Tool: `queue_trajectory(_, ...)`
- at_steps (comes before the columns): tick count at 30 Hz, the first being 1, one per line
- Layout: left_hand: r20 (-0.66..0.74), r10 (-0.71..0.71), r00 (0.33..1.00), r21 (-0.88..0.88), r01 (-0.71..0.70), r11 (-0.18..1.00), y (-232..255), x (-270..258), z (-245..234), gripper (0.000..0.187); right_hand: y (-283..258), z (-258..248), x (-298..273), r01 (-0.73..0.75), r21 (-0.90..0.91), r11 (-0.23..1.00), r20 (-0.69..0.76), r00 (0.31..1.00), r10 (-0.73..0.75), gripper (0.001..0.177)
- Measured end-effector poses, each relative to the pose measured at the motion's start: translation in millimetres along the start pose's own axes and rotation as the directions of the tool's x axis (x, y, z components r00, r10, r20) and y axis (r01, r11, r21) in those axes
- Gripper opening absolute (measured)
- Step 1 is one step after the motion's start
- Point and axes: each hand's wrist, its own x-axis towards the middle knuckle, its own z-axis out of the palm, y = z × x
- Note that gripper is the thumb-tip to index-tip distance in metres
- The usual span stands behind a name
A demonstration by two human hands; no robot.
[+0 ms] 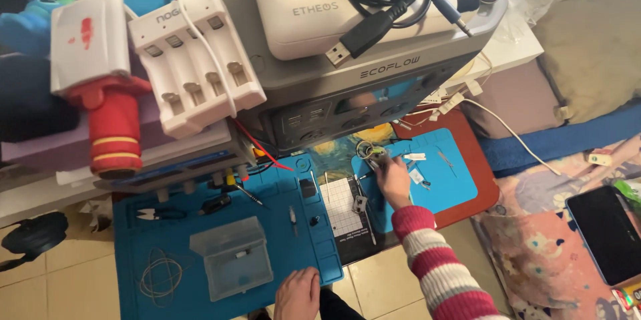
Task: Repairing and assembling electronic components on a workbench.
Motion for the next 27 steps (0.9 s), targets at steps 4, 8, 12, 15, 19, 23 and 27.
queue_trajectory(4, 0.030, -0.064, 0.998, 0.009, 0.063, 0.998, 14, 2, -13, 0.012, 6, 21, 4, -0.004, -0.111, 0.994, 0.025, 1.000, 0.007, 0.031)
queue_trajectory(8, 0.070, -0.101, 0.992, 0.024, 0.100, 0.995, 17, 0, -21, 0.013, 1, -13, -1, 0.039, -0.208, 0.977, 0.004, 0.999, -0.039, 0.028)
queue_trajectory(12, 0.024, -0.072, 0.997, 0.009, 0.072, 0.997, 15, -4, -22, 0.013, -7, -68, -37, -0.086, -0.219, 0.972, 0.044, 0.994, 0.098, 0.022)
queue_trajectory(15, 0.012, -0.107, 0.994, 0.011, 0.107, 0.994, 14, -7, -25, 0.014, -14, -63, -70, -0.148, -0.084, 0.985, 0.188, 0.969, 0.161, 0.024)
queue_trajectory(19, 0.015, -0.117, 0.993, 0.012, 0.117, 0.993, 10, -8, -31, 0.013, -70, -34, -102, 0.262, 0.307, 0.915, 0.193, 0.924, -0.330, 0.030)
queue_trajectory(23, -0.001, -0.085, 0.996, -0.012, 0.085, 0.996, 7, -16, -38, 0.012, -117, 5, -84, 0.367, 0.328, 0.871, 0.403, 0.779, -0.480, 0.030)
queue_trajectory(27, -0.031, -0.123, 0.992, -0.093, 0.119, 0.988, 1, -23, -41, 0.012, -115, 65, -62, 0.468, 0.487, 0.737, 0.494, 0.549, -0.675, 0.013)
